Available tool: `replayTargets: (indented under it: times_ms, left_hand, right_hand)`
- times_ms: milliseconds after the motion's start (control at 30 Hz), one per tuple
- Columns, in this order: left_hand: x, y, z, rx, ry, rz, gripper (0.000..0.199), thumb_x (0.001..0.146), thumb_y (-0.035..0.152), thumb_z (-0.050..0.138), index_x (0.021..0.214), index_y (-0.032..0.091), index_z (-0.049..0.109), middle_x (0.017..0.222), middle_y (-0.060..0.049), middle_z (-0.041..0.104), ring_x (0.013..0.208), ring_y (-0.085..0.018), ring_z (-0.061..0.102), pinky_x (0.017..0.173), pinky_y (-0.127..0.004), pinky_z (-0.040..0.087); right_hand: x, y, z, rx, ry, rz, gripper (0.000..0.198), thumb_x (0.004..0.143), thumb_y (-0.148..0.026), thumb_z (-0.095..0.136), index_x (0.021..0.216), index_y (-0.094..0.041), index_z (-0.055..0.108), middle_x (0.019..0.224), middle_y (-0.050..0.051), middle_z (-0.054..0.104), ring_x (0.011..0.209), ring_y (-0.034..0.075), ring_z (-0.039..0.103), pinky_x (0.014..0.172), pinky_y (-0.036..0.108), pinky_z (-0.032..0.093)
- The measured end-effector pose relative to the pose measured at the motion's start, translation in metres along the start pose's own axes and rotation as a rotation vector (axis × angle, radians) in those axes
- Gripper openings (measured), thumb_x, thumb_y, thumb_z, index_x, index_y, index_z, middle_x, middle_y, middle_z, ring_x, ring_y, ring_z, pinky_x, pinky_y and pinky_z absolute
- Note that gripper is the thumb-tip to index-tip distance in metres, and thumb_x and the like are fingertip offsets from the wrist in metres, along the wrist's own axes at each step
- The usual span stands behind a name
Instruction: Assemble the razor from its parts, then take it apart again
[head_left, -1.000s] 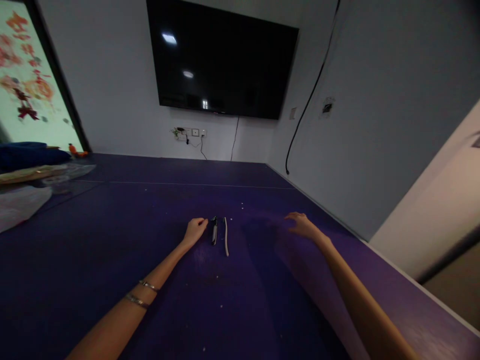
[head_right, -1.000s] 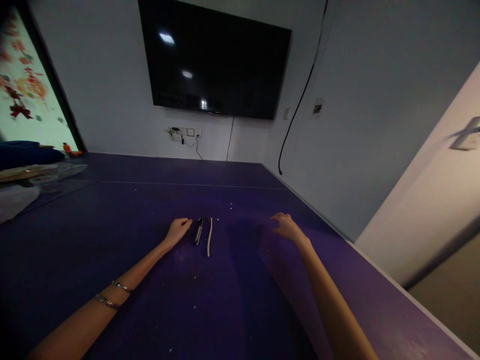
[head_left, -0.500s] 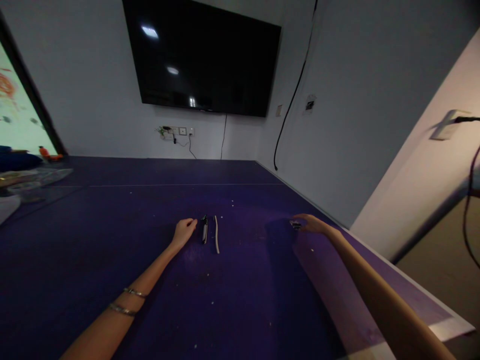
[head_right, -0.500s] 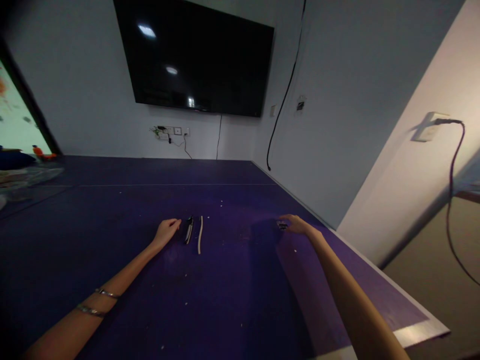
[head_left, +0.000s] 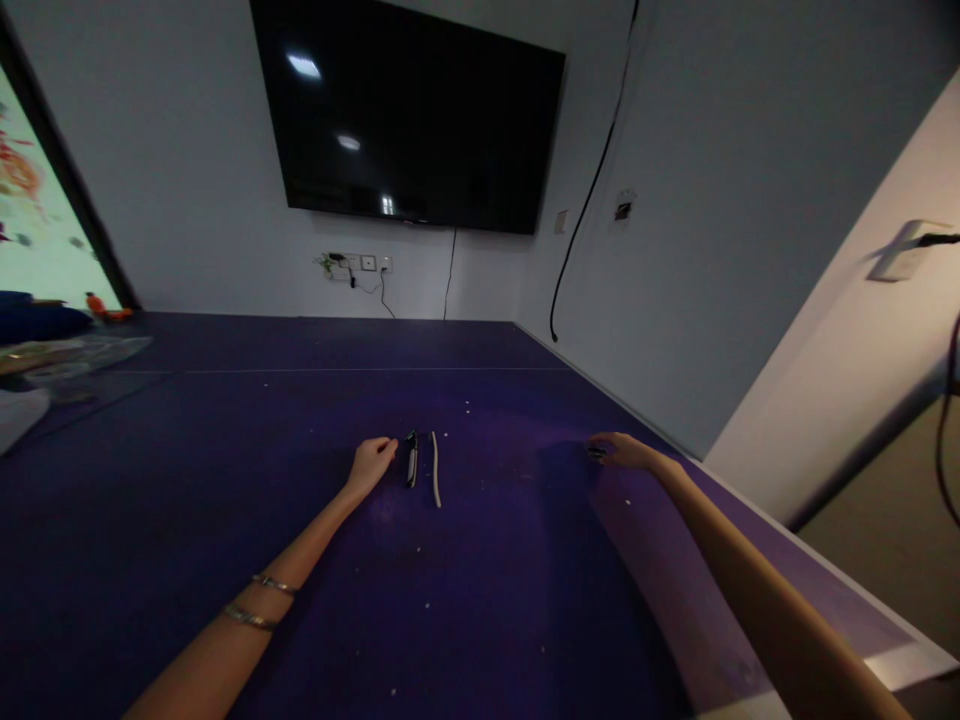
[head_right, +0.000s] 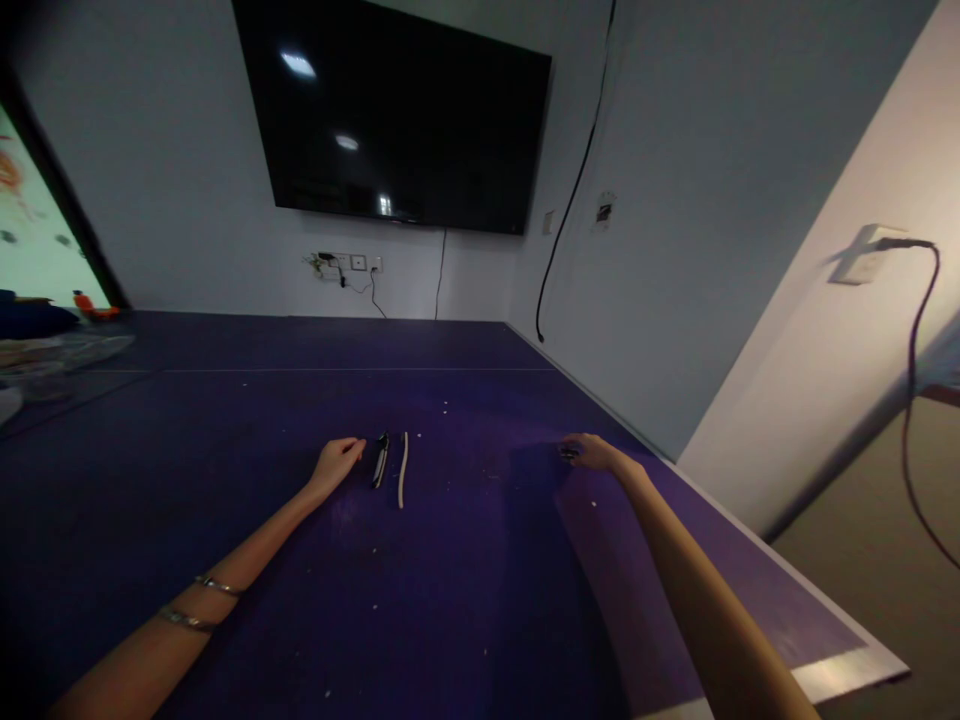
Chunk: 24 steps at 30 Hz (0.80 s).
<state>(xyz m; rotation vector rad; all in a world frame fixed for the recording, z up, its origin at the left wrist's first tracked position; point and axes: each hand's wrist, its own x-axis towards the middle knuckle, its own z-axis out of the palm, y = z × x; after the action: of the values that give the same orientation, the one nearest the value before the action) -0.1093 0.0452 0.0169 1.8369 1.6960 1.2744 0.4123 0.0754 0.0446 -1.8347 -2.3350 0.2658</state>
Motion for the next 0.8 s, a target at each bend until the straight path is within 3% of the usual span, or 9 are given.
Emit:
replayTargets:
  times_ms: [167, 300, 800]
  left_hand:
    - [-0.002, 0.004, 0.0, -0.005, -0.006, -0.013, 0.033, 0.071, 0.038, 0.042, 0.046, 0.018, 0.047, 0.043, 0.004, 0.041, 0.046, -0.012, 0.04, 0.05, -0.023, 0.024]
    - [-0.003, 0.006, 0.001, -0.006, -0.005, -0.022, 0.034, 0.072, 0.038, 0.041, 0.045, 0.018, 0.046, 0.043, 0.004, 0.04, 0.046, -0.011, 0.039, 0.049, -0.023, 0.023]
    - [-0.005, 0.006, 0.004, 0.003, -0.01, -0.047, 0.033, 0.073, 0.035, 0.042, 0.046, 0.016, 0.048, 0.044, 0.004, 0.041, 0.048, -0.011, 0.041, 0.05, -0.023, 0.024]
  right_hand:
    - [0.0, -0.003, 0.0, 0.031, 0.042, -0.024, 0.044, 0.065, -0.026, 0.059, 0.108, -0.017, 0.061, 0.105, 0.01, 0.066, 0.097, 0.023, 0.061, 0.084, 0.031, 0.046]
    - [0.009, -0.025, 0.003, 0.103, 0.121, -0.067, 0.047, 0.067, -0.031, 0.061, 0.111, -0.016, 0.059, 0.105, 0.011, 0.065, 0.098, 0.024, 0.061, 0.084, 0.031, 0.046]
    - [0.052, -0.21, 0.047, 0.372, 0.029, -0.469, 0.051, 0.067, -0.028, 0.066, 0.115, -0.02, 0.054, 0.101, 0.006, 0.064, 0.093, 0.02, 0.06, 0.085, 0.034, 0.045]
